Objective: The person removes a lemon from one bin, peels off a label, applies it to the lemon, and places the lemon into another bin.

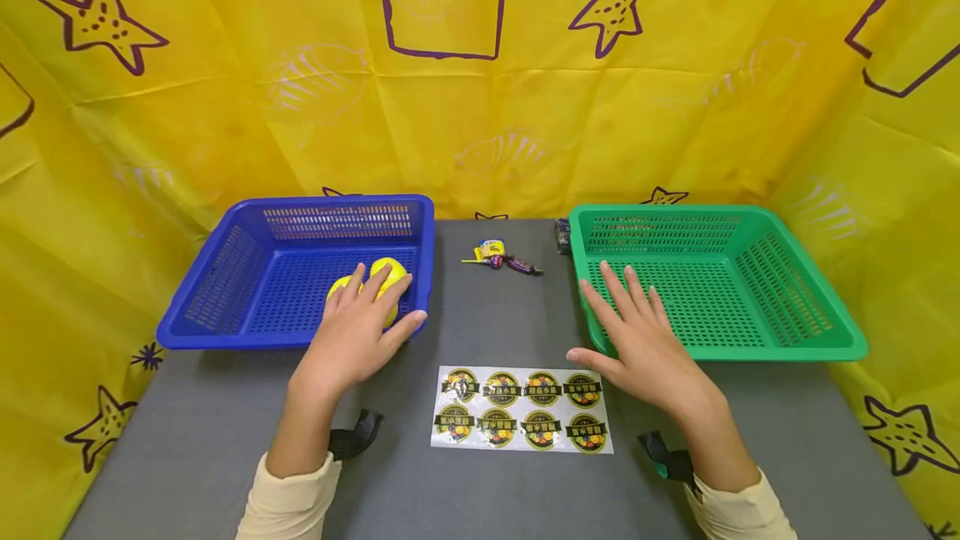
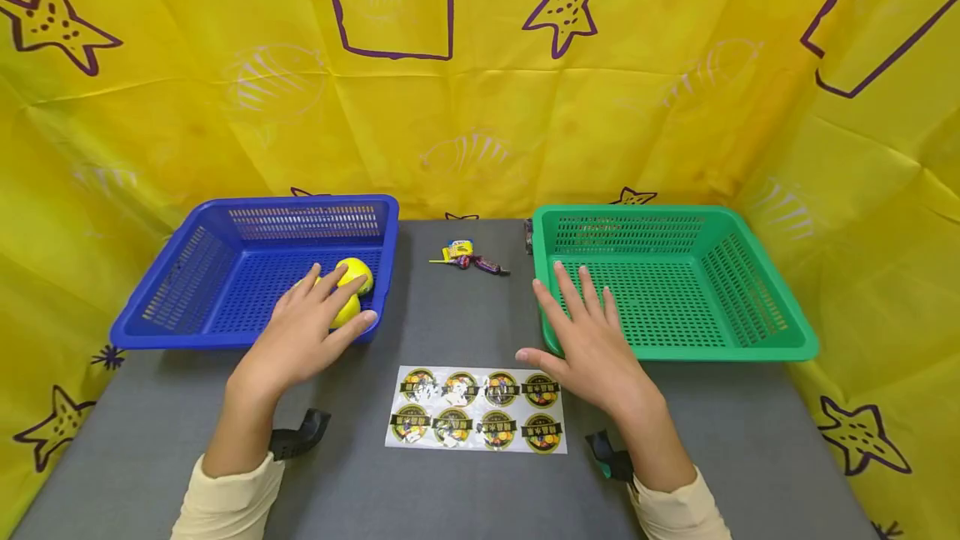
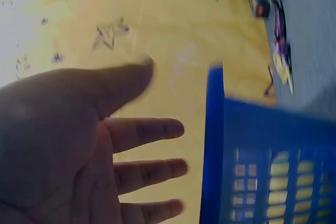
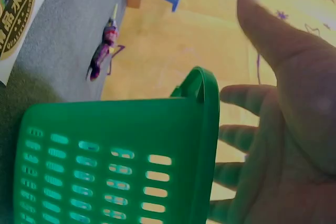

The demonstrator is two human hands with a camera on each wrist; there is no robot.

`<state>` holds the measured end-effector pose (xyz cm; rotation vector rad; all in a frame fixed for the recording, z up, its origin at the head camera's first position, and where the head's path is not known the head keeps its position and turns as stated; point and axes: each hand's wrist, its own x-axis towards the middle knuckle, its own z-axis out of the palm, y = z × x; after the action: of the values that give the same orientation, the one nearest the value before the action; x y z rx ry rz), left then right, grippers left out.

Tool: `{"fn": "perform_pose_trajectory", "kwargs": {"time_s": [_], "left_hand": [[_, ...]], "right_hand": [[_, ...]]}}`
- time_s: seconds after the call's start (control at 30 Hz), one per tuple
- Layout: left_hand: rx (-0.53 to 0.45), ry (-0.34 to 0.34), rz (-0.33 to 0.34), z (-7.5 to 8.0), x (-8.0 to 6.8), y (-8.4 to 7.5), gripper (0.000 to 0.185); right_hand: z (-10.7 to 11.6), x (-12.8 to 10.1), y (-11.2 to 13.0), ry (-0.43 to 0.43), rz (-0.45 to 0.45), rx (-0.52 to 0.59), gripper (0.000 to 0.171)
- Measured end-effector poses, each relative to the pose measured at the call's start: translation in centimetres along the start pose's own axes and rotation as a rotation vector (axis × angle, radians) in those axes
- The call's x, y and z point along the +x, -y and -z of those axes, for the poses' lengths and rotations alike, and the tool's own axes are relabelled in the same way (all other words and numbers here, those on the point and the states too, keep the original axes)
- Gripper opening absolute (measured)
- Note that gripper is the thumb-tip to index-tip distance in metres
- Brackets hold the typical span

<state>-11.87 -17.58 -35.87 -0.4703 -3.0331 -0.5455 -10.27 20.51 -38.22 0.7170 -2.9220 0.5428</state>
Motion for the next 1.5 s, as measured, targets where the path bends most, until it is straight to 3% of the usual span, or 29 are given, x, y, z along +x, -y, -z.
{"fn": "perform_pose_trajectory", "kwargs": {"time_s": [0.13,0.3,0.57,0.73,0.97,1.2,1.5], "left_hand": [[0.017,0.001,0.023,0.8,1.2,1.8,0.047],[0.030,0.111,0.058,1.0,2.8,3.7,0.040],[0.064,0.239,0.051,0.3,4.7,4.3,0.035],[0.100,0.291,0.098,-0.1,5.6,4.2,0.041],[0.139,0.318,0.130,-0.7,6.4,4.2,0.045],[0.126,0.342,0.118,-0.8,6.8,4.1,0.041],[0.134,0.350,0.099,-1.0,7.0,4.0,0.035]], "right_hand": [[-0.3,0.3,0.0,-0.092,0.097,-0.020,0.082],[-1.1,0.6,0.6,-0.189,0.233,-0.028,0.075],[-2.8,0.0,2.2,-0.208,0.373,0.018,0.064],[-4.1,-0.8,2.9,-0.133,0.391,0.003,0.059],[-5.5,-1.6,2.9,0.078,0.322,-0.034,0.058],[-6.3,-2.4,2.8,0.252,0.241,0.000,0.065],[-6.5,-2.7,2.9,0.303,0.202,-0.011,0.074]]}}
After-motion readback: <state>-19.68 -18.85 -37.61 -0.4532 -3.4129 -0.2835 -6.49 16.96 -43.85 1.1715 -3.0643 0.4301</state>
